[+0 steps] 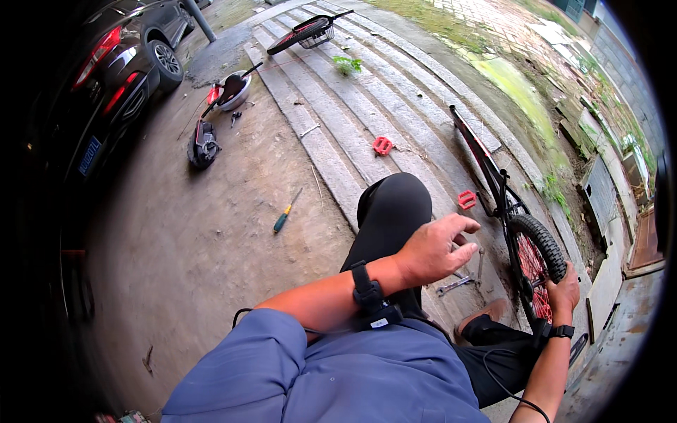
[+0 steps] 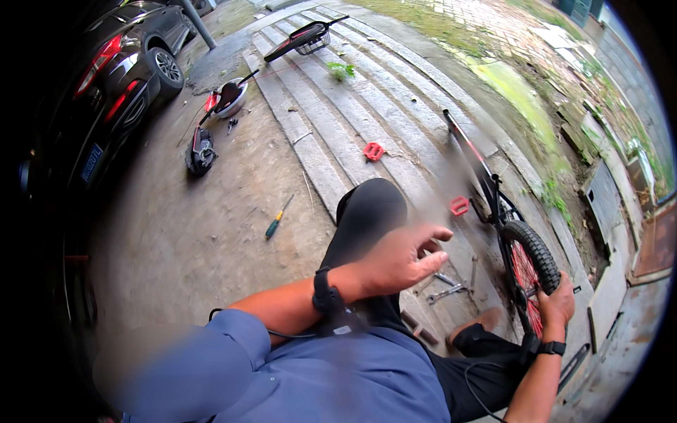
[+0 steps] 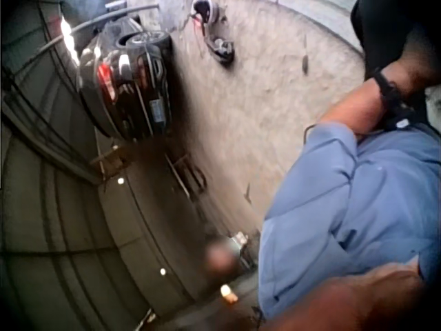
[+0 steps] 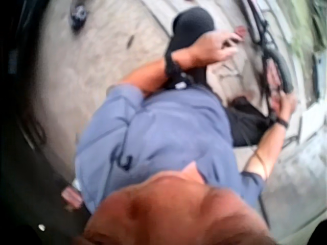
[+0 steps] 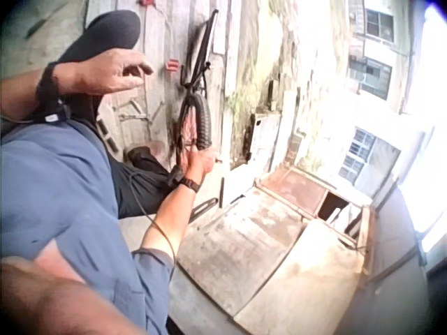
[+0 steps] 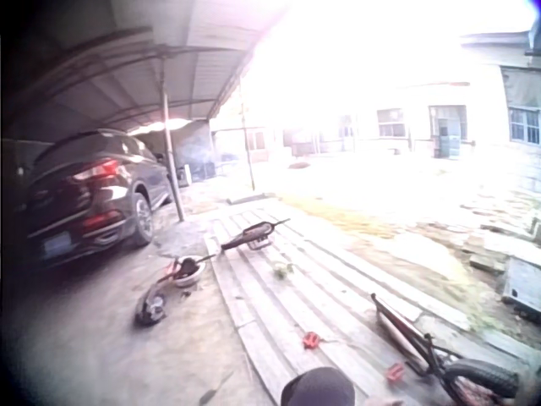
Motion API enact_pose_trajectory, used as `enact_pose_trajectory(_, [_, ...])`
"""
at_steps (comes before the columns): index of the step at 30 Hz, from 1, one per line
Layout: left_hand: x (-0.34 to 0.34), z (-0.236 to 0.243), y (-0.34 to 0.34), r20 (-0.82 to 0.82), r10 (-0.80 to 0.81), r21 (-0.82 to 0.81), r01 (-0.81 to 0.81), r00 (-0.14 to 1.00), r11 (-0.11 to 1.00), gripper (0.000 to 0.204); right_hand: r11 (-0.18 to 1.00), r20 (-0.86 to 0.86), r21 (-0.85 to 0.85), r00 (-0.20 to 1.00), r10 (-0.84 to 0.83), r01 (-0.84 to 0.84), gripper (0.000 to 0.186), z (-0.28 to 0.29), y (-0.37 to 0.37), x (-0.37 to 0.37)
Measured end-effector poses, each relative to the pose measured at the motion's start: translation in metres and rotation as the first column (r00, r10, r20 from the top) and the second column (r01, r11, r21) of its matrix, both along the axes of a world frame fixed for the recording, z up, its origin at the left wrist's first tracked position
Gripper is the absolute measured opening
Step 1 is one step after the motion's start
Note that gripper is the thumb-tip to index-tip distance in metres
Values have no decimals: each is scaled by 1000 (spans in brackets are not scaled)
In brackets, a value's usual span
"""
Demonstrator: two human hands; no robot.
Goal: The person sits on concrete steps and works on a bicycle, first removing the rear wheel and then reattaching it. They use a wrench to loosen the axle nuts and a small black device to check the wheel's rotation. The person also handles a red pedal and a black pedal during the process.
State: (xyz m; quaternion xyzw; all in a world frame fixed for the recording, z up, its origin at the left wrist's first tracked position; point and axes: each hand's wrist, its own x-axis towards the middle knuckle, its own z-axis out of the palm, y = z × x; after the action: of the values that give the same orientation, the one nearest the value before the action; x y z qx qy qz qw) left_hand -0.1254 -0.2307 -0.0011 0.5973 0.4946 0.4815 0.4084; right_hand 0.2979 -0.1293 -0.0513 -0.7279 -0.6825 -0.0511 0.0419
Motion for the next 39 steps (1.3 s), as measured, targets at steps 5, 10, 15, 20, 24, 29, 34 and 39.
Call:
enact_pose_trajectory(5, [-43, 3, -19, 14, 248, 85, -249, 969, 965, 21, 1000, -15, -4, 1000, 4, -4, 62, -6, 5, 9])
enact_pose_trajectory(10, [-98, -40, -51, 78, 434, -82, -428, 898, 900, 24, 999, 13, -3, 999, 34, -34, 63, -4, 5, 14])
enact_pose_trajectory(15, [-130, -115, -96, -120, 532, -244, -544, 838, 802, 24, 999, 48, -25, 999, 23, -22, 65, -1, 10, 17])
enact_pose_trajectory(20, [-117, -125, -117, -63, 550, -354, -534, 833, 768, 25, 998, 34, -67, 999, -10, 13, 65, 7, 11, 12])
enact_pose_trajectory(24, [-109, -99, -103, -27, 545, -297, -528, 838, 796, 24, 993, 11, -115, 1000, -4, 6, 61, 21, 11, -4])
enact_pose_trajectory(29, [-105, -68, -65, -216, 481, -115, -511, 850, 852, 22, 989, -18, -148, 1000, 12, -15, 58, 34, 17, -5])
enact_pose_trajectory(34, [-158, -175, -74, -500, 306, -350, -512, 810, 784, 23, 991, -36, -91, 995, 98, -101, 60, 21, 23, 3])
enact_pose_trajectory(39, [-127, -177, -90, 17, 86, -832, -33, 996, 554, 26, 985, -86, -168, 996, 30, -44, 53, 43, 23, -1])
